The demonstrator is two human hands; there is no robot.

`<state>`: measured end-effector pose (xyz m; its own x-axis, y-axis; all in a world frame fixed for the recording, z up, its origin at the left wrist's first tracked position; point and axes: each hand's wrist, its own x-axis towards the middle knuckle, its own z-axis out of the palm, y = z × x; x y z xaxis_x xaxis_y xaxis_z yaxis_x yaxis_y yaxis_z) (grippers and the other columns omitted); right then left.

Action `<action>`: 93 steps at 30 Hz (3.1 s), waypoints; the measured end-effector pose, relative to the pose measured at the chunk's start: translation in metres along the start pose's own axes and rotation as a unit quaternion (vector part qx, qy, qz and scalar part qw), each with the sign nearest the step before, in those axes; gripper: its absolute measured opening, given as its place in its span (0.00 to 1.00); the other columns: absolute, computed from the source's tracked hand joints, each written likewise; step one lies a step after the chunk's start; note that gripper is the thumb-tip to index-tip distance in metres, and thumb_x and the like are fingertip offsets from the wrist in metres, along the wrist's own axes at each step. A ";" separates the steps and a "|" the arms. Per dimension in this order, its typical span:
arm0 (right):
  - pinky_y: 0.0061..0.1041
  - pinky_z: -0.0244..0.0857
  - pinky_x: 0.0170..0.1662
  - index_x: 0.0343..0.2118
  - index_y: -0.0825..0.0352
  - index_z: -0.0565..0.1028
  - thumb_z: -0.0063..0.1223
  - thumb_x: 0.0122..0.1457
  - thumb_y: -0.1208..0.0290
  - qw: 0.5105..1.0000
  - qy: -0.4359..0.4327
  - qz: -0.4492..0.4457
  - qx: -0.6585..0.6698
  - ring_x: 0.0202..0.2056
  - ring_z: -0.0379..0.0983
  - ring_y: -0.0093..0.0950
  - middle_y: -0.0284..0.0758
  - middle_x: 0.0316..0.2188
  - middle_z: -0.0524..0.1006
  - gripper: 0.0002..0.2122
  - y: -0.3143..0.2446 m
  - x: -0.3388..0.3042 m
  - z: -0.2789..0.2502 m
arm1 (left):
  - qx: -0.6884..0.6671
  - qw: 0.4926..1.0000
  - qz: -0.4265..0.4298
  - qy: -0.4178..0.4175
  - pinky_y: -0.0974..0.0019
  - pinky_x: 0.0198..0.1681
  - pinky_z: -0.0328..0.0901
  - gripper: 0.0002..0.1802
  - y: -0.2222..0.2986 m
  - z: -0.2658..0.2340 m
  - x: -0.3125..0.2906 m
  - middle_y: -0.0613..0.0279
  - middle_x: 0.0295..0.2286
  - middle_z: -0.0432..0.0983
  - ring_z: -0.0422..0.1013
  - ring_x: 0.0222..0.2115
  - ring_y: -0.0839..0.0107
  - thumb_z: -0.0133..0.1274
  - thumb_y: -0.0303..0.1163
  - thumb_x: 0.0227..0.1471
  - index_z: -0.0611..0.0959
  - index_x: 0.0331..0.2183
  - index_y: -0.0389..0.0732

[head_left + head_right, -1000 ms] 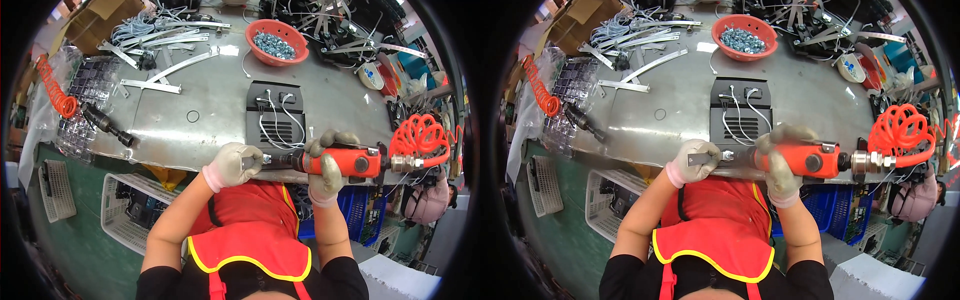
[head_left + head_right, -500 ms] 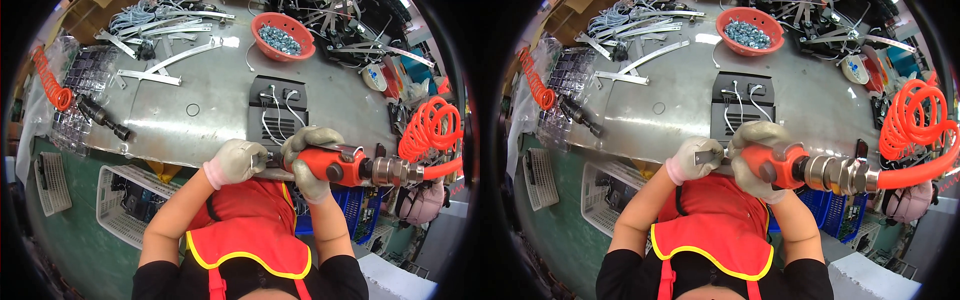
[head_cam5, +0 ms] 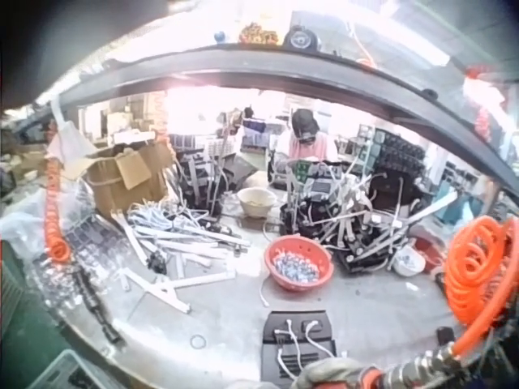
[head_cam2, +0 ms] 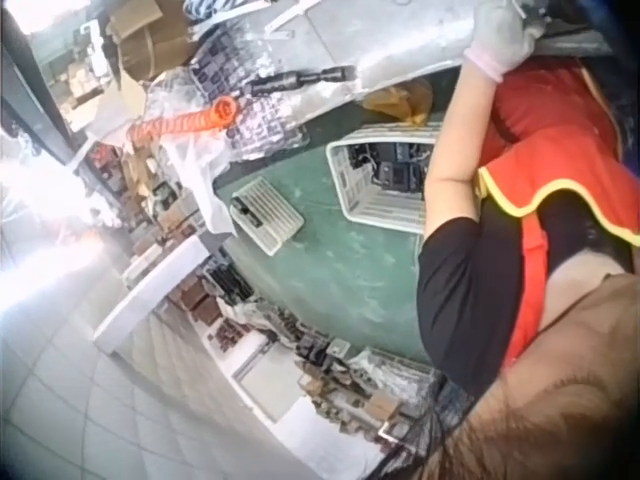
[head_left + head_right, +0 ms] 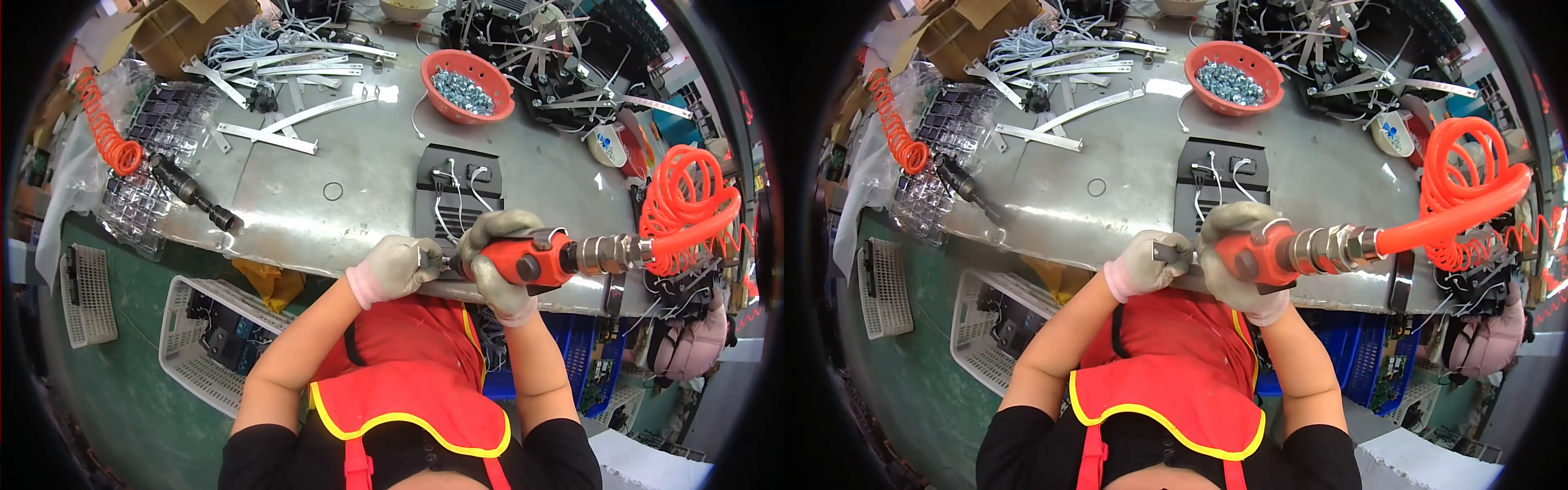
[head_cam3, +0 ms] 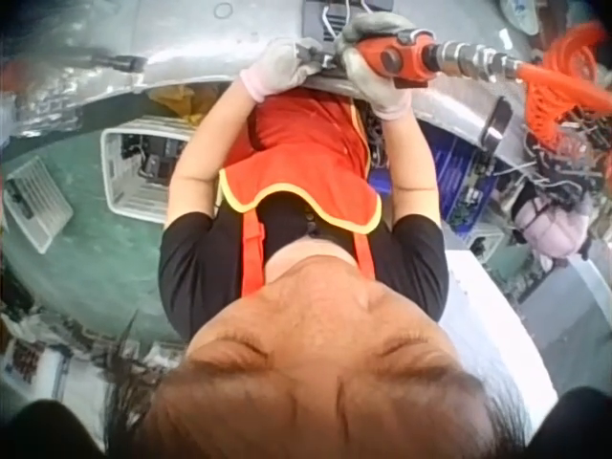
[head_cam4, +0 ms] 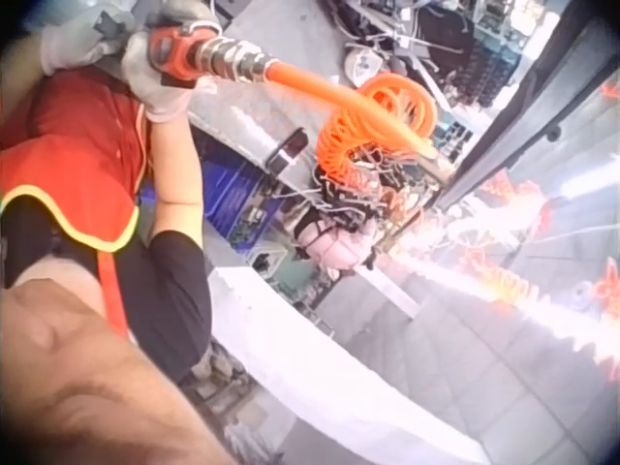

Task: The person assembles electronic components by mounting metal plates onto plastic casings and securing them with screws using an electric screwdriver.

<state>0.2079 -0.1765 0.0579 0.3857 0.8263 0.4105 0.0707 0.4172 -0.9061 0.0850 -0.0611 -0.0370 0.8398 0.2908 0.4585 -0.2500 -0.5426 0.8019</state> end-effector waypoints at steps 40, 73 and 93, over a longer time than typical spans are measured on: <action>0.32 0.66 0.42 0.51 0.67 0.67 0.61 0.49 0.67 0.726 0.169 0.085 -0.661 0.36 0.73 0.36 0.42 0.38 0.74 0.25 0.002 -0.038 -0.136 | 0.395 0.877 0.035 0.270 0.58 0.34 0.68 0.09 -0.014 -0.114 0.037 0.53 0.33 0.73 0.72 0.30 0.56 0.51 0.28 0.49 0.76 0.36 0.40; 0.34 0.67 0.50 0.44 0.58 0.76 0.48 0.51 0.75 0.661 -0.145 0.262 -0.688 0.48 0.72 0.38 0.40 0.46 0.75 0.16 0.096 0.218 -0.083 | -0.225 0.949 -0.207 0.073 0.74 0.27 0.65 0.19 -0.018 -0.006 0.020 0.66 0.18 0.73 0.69 0.21 0.80 0.36 0.37 0.62 0.76 0.40 0.33; 0.38 0.68 0.44 0.42 0.60 0.76 0.43 0.56 0.71 0.714 -0.076 0.192 -0.669 0.41 0.75 0.41 0.46 0.37 0.77 0.13 0.134 0.220 -0.097 | -0.094 0.977 -0.182 0.051 0.71 0.27 0.68 0.16 -0.012 -0.008 0.024 0.61 0.19 0.76 0.73 0.21 0.75 0.36 0.29 0.58 0.77 0.39 0.34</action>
<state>0.3911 0.0244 0.0166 0.5159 0.8564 0.0199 0.8414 -0.5022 -0.1997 0.1038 -0.0409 -0.0328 0.8394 0.5204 0.1571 -0.0345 -0.2373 0.9708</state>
